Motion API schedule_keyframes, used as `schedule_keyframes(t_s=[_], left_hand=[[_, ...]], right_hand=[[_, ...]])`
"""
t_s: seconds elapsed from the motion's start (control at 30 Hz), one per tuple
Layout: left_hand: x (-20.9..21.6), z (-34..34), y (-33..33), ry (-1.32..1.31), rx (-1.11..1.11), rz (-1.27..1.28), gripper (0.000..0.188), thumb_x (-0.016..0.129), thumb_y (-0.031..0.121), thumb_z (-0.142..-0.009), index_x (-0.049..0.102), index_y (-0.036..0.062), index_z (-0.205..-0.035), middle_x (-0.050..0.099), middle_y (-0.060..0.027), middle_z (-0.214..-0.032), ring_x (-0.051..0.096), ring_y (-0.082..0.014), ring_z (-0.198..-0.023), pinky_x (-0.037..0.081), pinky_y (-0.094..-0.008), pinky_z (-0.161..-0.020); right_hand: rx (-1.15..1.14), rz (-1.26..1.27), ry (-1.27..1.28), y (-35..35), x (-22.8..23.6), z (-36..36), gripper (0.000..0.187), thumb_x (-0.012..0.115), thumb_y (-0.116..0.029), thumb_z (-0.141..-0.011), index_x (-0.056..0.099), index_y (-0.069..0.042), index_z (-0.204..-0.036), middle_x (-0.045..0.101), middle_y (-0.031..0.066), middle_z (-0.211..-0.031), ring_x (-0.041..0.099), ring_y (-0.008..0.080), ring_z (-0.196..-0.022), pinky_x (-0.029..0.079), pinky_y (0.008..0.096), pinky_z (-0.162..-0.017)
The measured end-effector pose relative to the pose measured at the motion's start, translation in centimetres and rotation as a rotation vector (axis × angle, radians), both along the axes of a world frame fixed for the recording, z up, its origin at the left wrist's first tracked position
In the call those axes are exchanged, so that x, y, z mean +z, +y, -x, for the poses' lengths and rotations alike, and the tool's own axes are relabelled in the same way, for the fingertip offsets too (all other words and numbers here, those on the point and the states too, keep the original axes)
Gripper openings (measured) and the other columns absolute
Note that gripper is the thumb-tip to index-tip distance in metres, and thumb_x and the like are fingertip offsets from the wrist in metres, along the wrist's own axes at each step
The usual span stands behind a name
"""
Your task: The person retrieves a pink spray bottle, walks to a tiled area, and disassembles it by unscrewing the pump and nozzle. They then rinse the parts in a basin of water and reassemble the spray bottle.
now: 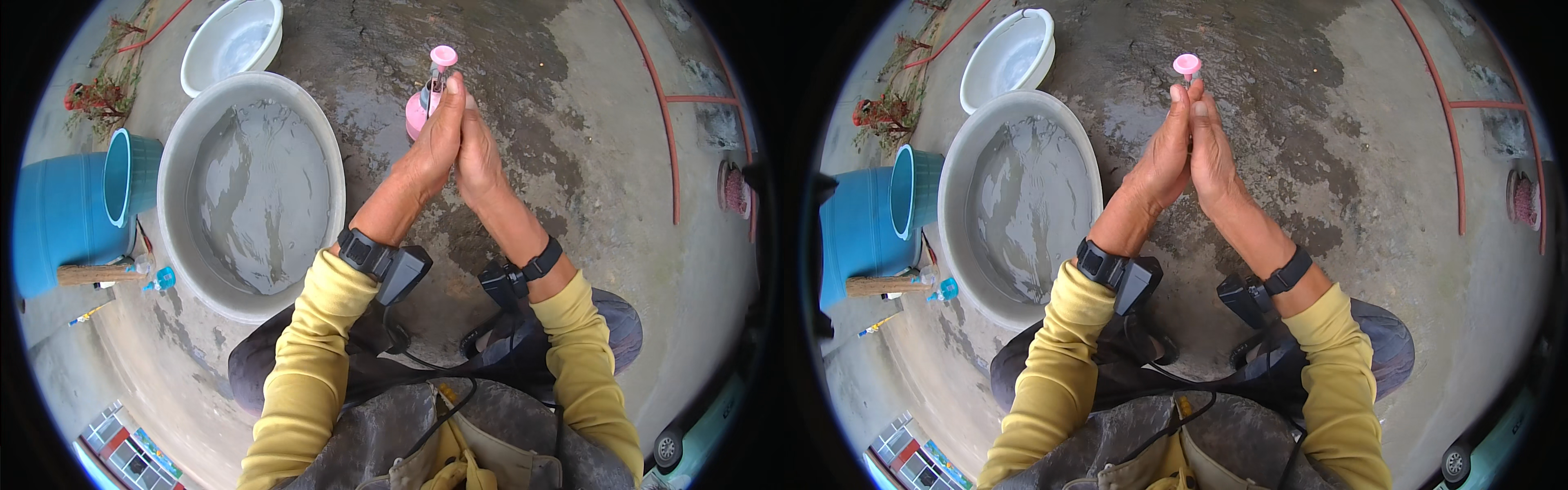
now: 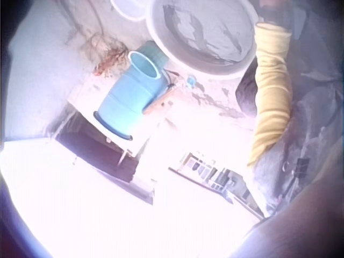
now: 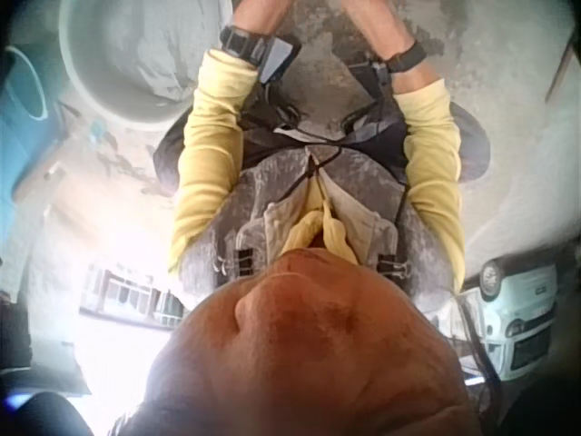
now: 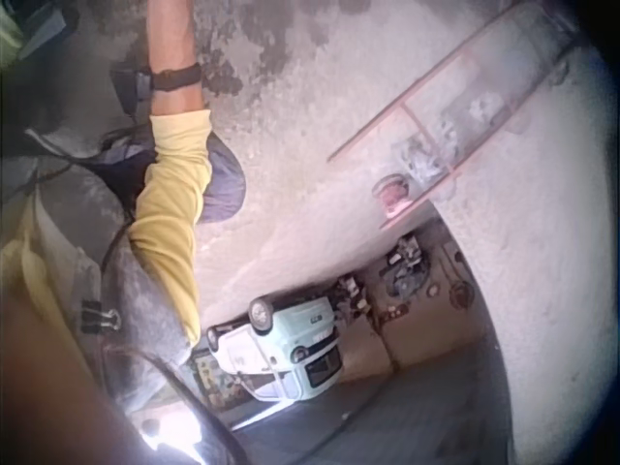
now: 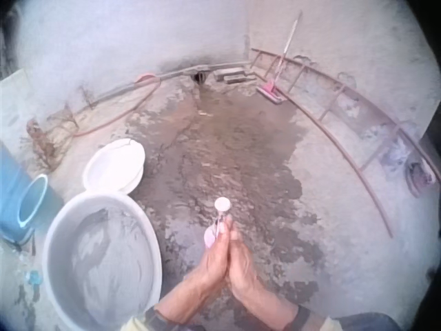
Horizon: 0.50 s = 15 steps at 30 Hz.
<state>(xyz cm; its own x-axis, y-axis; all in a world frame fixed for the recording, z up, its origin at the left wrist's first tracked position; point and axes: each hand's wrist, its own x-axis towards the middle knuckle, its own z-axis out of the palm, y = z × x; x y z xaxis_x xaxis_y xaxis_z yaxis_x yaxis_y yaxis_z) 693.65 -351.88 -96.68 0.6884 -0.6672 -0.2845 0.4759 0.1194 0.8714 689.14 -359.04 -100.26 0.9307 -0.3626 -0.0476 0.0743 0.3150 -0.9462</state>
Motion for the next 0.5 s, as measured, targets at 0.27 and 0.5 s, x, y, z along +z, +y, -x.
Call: schedule_keyframes(t_s=[0.27,0.5], left_hand=[[-7.9,-10.3,18.0,-0.281,0.852,-0.429,0.023,0.054,0.023,-0.099,0.063,0.0034,-0.107,0.068,-0.0067,-0.099,0.065,-0.0143,-0.090,0.050,-0.0274,-0.074],[-20.8,-10.2,30.2,0.516,1.063,-0.319,0.023,0.052,0.027,-0.098,0.062,0.0060,-0.102,0.064,-0.0029,-0.090,0.060,-0.0209,-0.082,0.050,-0.0367,-0.070]], right_hand=[[-0.477,-0.410,0.236,-10.7,-6.2,-3.4,0.043,0.037,-0.032,-0.104,0.043,-0.001,-0.133,0.058,0.0165,-0.119,0.061,0.0240,-0.100,0.053,0.0383,-0.080],[-0.360,-0.502,0.417,-8.0,-10.2,-1.8,0.032,0.046,-0.022,-0.100,0.052,0.000,-0.122,0.061,0.0145,-0.112,0.063,0.0226,-0.093,0.055,0.0344,-0.076]])
